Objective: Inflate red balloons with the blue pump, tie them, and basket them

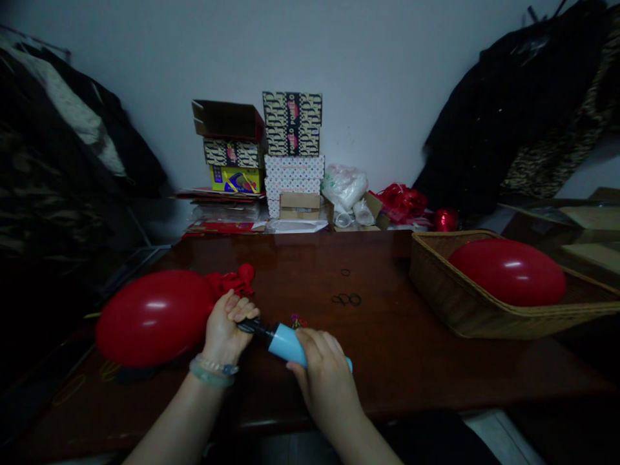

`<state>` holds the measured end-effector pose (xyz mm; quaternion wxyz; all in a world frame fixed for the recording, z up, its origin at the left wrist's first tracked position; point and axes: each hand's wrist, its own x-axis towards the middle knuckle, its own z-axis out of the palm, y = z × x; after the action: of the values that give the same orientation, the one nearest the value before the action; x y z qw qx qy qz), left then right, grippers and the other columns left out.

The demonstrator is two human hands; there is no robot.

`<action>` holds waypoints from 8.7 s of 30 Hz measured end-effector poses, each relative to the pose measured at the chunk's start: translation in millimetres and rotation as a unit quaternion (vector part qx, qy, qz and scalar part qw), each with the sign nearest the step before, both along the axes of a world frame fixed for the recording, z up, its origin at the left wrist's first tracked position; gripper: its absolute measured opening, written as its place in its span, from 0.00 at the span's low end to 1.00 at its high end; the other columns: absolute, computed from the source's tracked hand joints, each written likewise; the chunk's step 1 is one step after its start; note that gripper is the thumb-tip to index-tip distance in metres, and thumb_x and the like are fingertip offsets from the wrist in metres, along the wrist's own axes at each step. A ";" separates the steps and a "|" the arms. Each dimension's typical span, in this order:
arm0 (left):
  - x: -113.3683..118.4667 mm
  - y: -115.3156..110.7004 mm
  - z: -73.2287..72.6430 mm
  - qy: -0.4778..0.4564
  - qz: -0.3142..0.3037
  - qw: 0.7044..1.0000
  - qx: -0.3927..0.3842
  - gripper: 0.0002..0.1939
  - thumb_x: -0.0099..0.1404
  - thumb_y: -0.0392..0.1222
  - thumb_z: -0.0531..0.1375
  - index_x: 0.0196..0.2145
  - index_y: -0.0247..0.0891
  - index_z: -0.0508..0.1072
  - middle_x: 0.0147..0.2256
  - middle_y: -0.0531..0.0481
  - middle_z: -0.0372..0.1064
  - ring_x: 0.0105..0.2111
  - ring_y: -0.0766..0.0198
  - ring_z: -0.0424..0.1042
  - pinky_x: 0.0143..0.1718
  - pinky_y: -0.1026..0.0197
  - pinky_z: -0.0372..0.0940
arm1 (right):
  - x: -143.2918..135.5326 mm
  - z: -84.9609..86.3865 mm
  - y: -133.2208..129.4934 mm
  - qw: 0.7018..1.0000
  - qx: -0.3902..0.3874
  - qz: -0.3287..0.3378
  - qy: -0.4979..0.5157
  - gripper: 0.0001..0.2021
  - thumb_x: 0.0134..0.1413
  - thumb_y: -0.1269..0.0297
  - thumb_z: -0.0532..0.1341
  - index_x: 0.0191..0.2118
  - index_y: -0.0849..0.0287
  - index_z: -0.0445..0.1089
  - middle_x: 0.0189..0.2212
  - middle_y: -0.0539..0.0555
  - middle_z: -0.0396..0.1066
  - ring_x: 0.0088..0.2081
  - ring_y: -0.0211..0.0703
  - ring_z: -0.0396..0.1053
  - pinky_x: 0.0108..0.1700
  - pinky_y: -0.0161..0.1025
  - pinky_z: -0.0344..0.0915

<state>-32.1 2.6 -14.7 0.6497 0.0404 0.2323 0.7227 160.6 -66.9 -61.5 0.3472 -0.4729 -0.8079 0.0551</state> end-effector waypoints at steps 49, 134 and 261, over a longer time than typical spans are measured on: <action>-11.8 8.8 -6.7 0.030 0.004 0.999 0.033 0.12 0.57 0.25 0.50 0.21 0.36 0.57 0.12 0.62 0.44 0.11 0.76 0.48 0.17 0.68 0.49 | 17.6 7.6 12.4 0.999 0.002 0.050 -0.005 0.22 0.55 0.66 0.65 0.55 0.60 0.64 0.49 0.61 0.71 0.49 0.51 0.69 0.52 0.50 0.69; -3.2 5.7 -7.6 0.036 0.008 0.999 0.030 0.22 0.65 0.36 0.54 0.17 0.39 0.47 0.12 0.61 0.42 0.11 0.74 0.48 0.17 0.67 0.50 | 6.4 -3.2 9.0 1.000 0.027 0.009 -0.001 0.20 0.59 0.63 0.61 0.57 0.56 0.64 0.49 0.60 0.71 0.49 0.53 0.70 0.52 0.52 0.69; -44.4 14.8 1.9 0.040 0.025 0.999 0.026 0.25 0.72 0.42 0.49 0.17 0.38 0.48 0.11 0.60 0.44 0.10 0.74 0.49 0.16 0.67 0.50 | 38.9 19.3 8.3 0.987 -0.152 0.044 0.000 0.22 0.50 0.70 0.67 0.51 0.56 0.67 0.46 0.57 0.71 0.47 0.52 0.70 0.52 0.50 0.67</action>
<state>-76.5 17.4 -12.8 0.6206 0.0803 0.2405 0.7420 199.5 -58.5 -42.2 0.2683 -0.4837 -0.8106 0.1921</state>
